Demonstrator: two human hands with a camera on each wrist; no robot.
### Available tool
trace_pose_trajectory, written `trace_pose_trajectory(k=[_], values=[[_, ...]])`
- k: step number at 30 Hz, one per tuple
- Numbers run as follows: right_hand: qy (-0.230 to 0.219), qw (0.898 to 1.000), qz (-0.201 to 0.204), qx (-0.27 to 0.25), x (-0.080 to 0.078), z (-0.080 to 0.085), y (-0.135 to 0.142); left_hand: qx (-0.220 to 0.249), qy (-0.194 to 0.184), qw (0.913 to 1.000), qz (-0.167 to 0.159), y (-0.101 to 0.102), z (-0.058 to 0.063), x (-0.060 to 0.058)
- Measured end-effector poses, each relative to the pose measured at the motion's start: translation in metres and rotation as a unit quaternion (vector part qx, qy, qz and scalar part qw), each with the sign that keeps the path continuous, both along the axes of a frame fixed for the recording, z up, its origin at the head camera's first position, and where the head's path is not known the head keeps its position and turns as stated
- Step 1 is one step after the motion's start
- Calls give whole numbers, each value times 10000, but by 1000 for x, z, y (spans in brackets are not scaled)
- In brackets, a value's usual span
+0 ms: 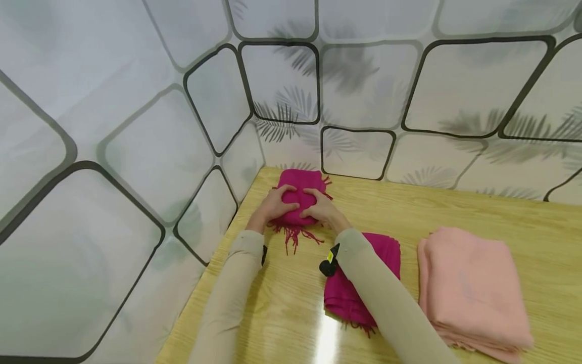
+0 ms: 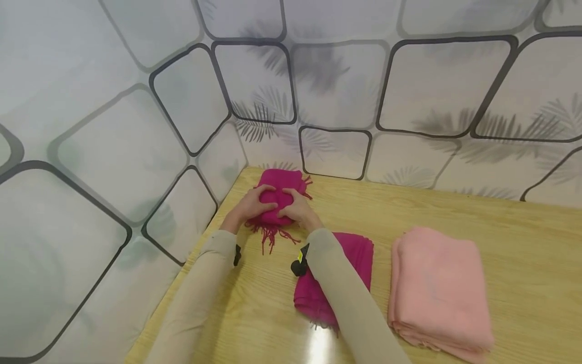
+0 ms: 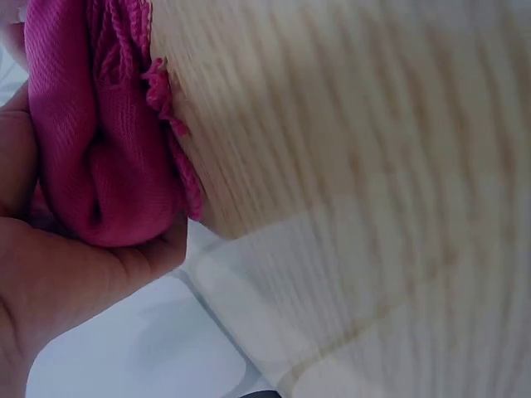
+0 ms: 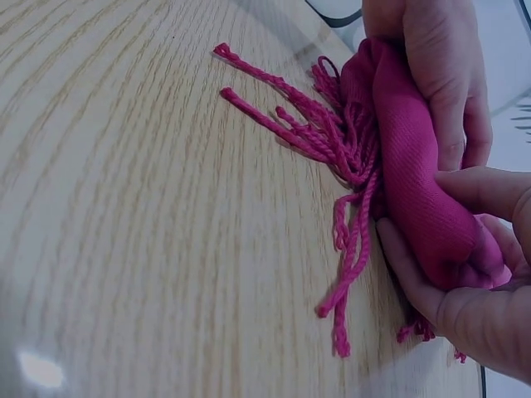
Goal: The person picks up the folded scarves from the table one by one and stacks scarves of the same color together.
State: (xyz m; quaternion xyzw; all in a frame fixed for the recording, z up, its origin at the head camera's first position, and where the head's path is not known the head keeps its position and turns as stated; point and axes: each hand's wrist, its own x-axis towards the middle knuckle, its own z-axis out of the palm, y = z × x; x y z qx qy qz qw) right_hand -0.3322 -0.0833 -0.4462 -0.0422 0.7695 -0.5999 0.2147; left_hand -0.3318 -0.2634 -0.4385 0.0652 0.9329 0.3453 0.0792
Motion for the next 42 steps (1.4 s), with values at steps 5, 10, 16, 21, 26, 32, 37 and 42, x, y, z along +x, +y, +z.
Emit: trace_pose_trajectory(k=[5,10,16,21,26,32,37,42], values=[[1,10000,44,-34,2,1,2,221,-6,9997,-48,0,1,2],[-111,9997,134,-157,1,0,4,530,-27,9983,-223,-2,0,2],[-283,9991,204,-261,2,2,6,899,-21,9950,-431,-5,-2,4],[-472,9977,196,-437,4,2,5,1160,91,9919,-505,-6,-7,6],[-210,9989,222,-349,4,2,5,1316,234,9901,-440,-6,-10,9],[130,9993,335,36,7,6,9,1672,231,9847,-423,-3,-10,13],[60,9993,338,-177,11,15,4,2016,161,9792,-142,-6,-12,17],[-28,9992,408,-29,17,23,6,2161,-160,9762,-93,-7,-11,21]])
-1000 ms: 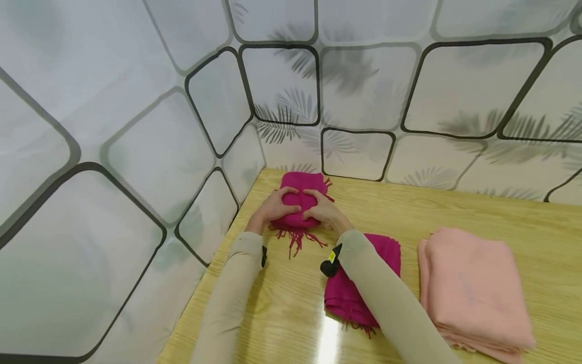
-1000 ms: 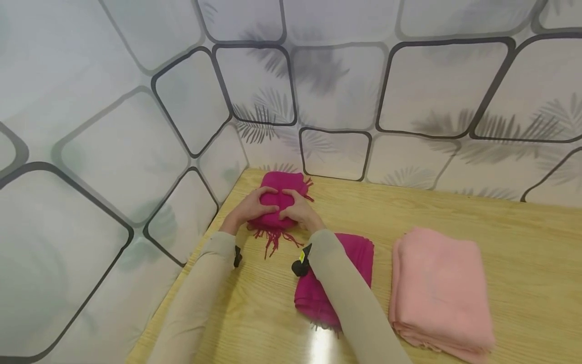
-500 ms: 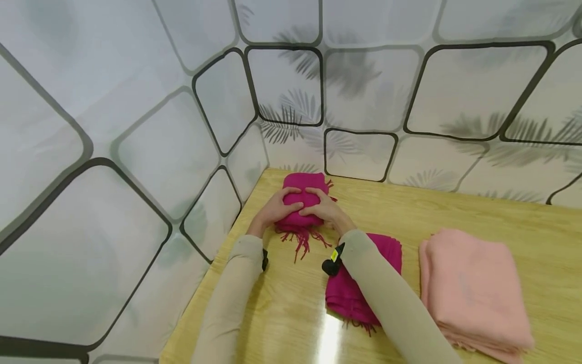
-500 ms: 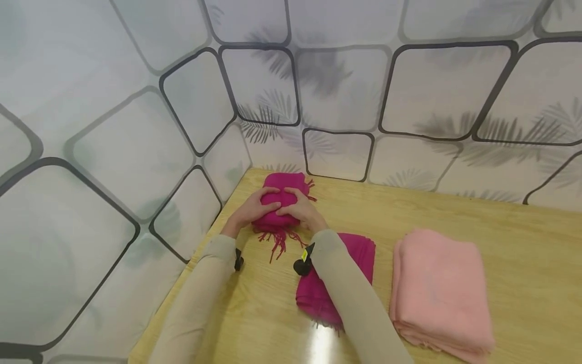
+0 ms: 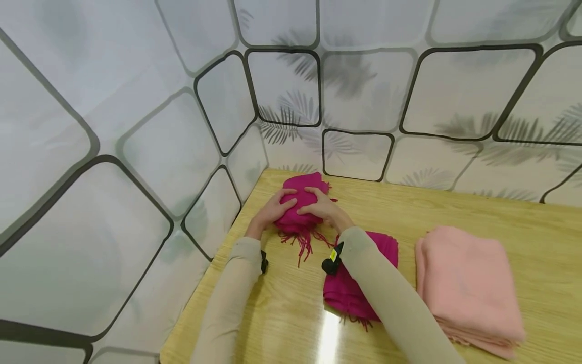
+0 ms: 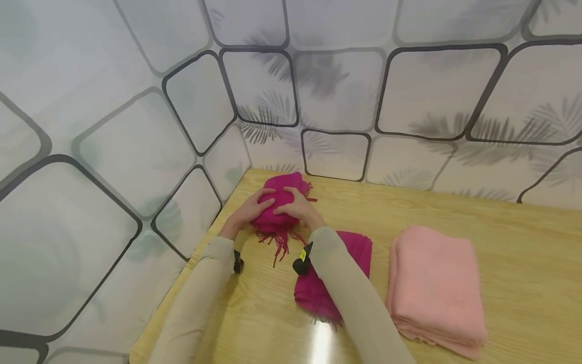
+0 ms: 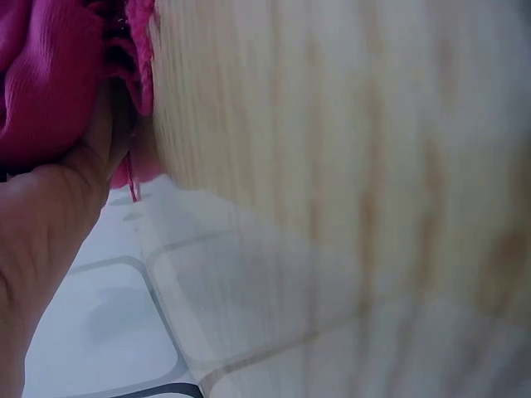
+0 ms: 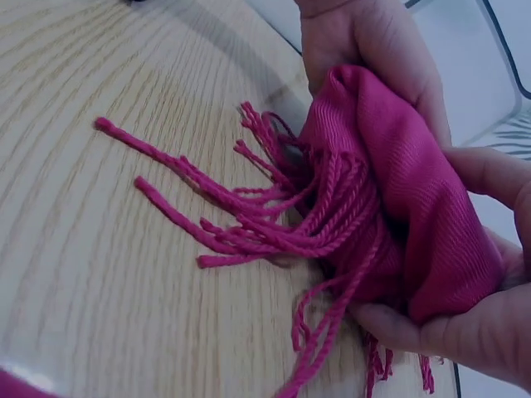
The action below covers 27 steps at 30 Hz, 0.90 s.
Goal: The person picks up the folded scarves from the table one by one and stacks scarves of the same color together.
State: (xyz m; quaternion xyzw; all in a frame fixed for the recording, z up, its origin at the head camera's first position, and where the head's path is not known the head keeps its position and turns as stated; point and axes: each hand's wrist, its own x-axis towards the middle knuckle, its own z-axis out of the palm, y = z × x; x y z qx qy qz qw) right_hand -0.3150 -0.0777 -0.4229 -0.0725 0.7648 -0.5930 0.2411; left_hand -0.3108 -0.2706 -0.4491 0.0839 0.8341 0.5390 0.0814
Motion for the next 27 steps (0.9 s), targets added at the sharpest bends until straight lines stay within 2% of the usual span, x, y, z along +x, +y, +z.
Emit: trace_pose_trajectory(k=[3,6,11,15,21,23,27], values=[[-220,9995,206,98,2,-1,3,271,-328,9991,-69,0,1,2],[-365,9988,319,96,5,-3,7,479,-499,9975,-129,1,2,3],[-388,9986,236,-278,5,-7,13,682,-507,9962,-213,3,0,4],[-396,9976,210,-536,5,-7,15,1110,-431,9927,-186,5,-1,5],[-334,9966,247,-708,7,-2,15,1996,-552,9783,-92,7,2,8],[-130,9982,281,-516,9,2,18,2246,-578,9727,-94,8,3,10],[-5,9985,253,-477,12,9,20,2629,-510,9633,-163,11,6,13]])
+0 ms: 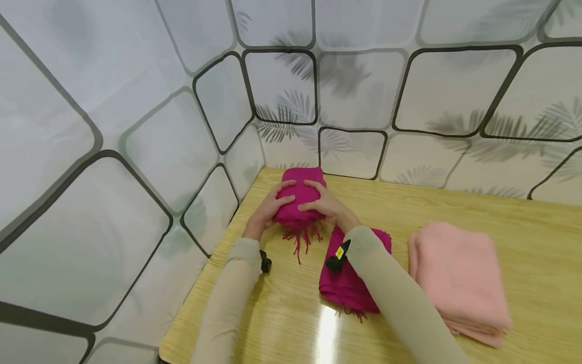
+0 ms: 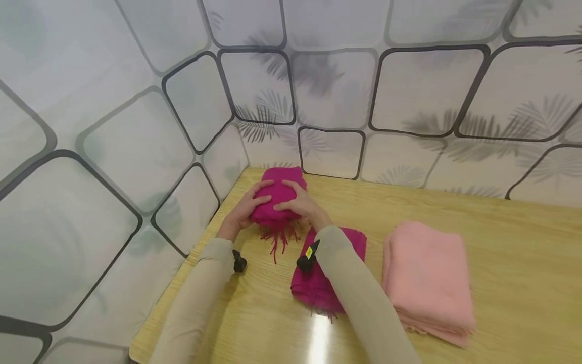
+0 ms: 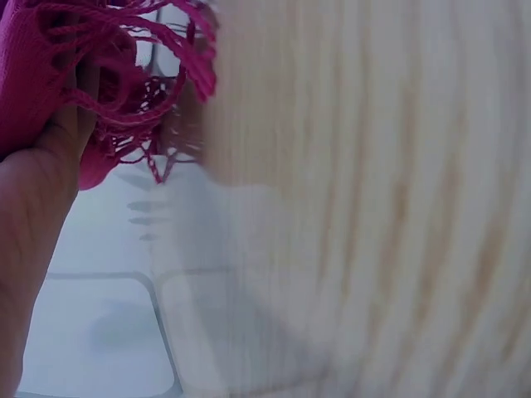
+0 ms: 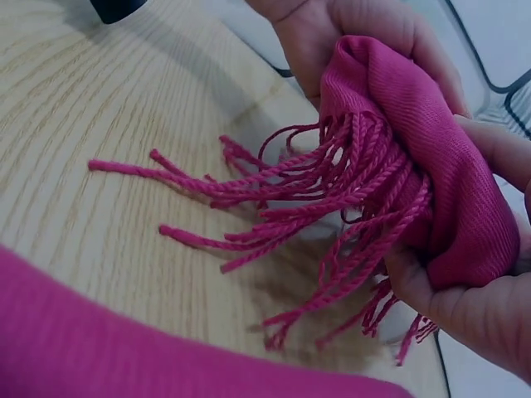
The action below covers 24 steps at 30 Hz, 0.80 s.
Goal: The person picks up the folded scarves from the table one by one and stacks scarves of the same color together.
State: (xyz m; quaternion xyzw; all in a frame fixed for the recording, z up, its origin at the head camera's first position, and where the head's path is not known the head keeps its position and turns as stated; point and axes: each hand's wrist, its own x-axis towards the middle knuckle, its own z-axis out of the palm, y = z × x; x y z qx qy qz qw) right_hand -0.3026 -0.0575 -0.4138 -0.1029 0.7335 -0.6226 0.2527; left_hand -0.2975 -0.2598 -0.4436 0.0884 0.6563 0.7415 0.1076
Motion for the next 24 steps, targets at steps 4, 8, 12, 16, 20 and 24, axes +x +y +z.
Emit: trace_pose_trajectory(k=[4,8,12,16,20,24], values=[[196,9998,-65,-27,4,6,4,330,137,9993,-102,4,3,3],[276,9995,-159,-70,8,14,10,593,303,9975,-224,9,7,7],[139,9992,-201,-304,14,22,19,848,404,9948,-386,19,12,12],[11,9983,-183,-554,21,28,28,1103,506,9912,-531,28,16,16],[123,9976,-167,-665,28,34,35,1434,545,9860,-658,37,17,20],[257,9968,-190,-728,35,39,42,1700,586,9808,-758,45,21,26]])
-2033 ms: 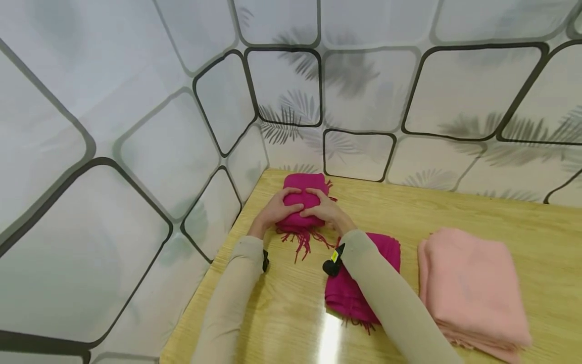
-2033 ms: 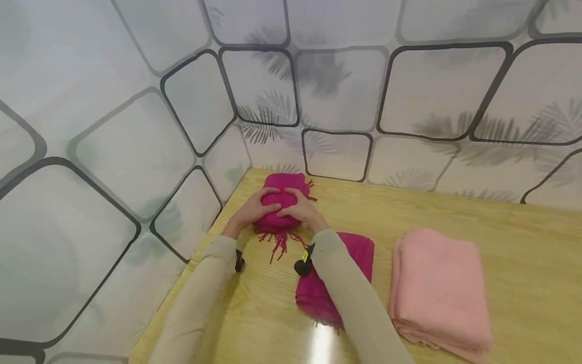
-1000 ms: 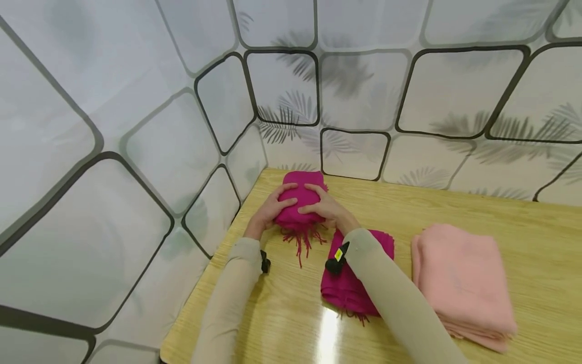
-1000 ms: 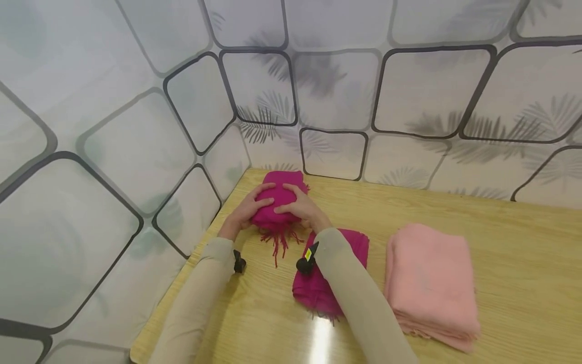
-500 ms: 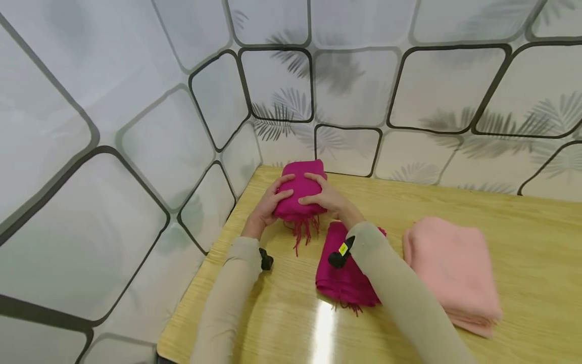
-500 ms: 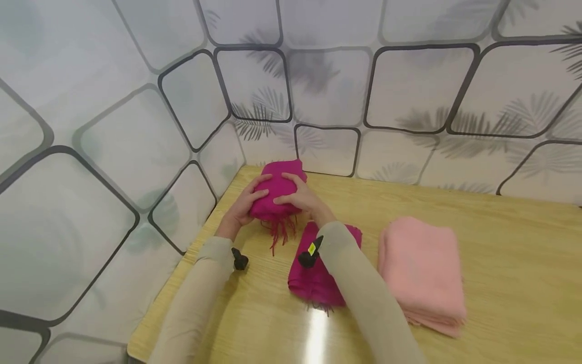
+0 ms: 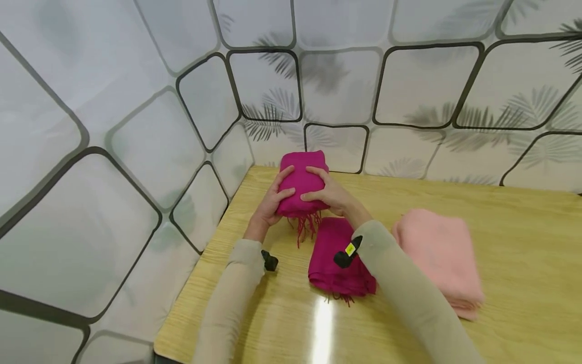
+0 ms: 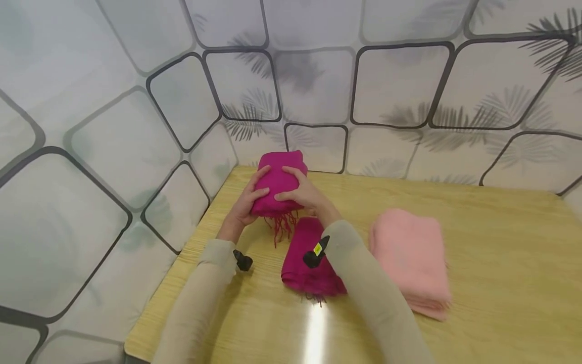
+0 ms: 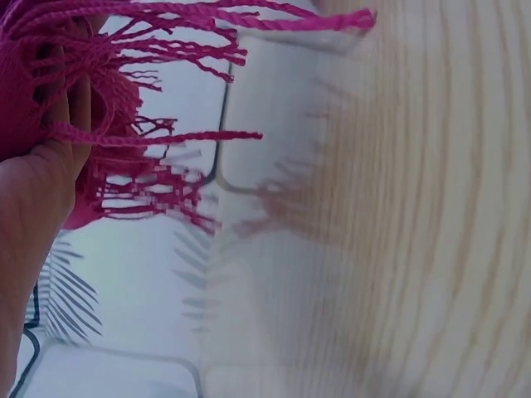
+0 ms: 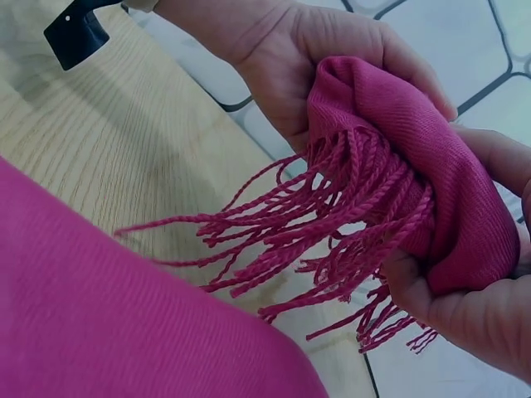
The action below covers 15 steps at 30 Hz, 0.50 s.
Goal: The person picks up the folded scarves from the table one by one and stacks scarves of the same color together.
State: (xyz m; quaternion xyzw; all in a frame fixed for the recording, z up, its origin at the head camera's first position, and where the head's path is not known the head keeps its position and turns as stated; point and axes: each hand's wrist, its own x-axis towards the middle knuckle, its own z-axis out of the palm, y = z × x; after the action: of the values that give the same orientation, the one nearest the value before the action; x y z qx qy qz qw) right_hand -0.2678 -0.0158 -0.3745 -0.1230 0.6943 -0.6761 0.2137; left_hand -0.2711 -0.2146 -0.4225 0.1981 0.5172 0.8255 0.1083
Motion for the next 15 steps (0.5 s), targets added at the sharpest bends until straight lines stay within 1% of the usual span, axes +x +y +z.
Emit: trace_pose_trajectory(k=[2,4,8,11,15], values=[[12,10000,-37,-30,3,3,4,33,24,10000,-1,5,3,3],[-13,9999,-59,-94,6,4,7,-33,56,10000,64,10,7,6],[-58,9997,-139,-178,13,7,15,-269,122,9989,357,19,13,12],[-93,9996,-213,-173,18,9,20,-415,162,9973,576,26,15,15],[-110,9993,-290,-191,25,10,27,-460,202,9967,631,33,16,21]])
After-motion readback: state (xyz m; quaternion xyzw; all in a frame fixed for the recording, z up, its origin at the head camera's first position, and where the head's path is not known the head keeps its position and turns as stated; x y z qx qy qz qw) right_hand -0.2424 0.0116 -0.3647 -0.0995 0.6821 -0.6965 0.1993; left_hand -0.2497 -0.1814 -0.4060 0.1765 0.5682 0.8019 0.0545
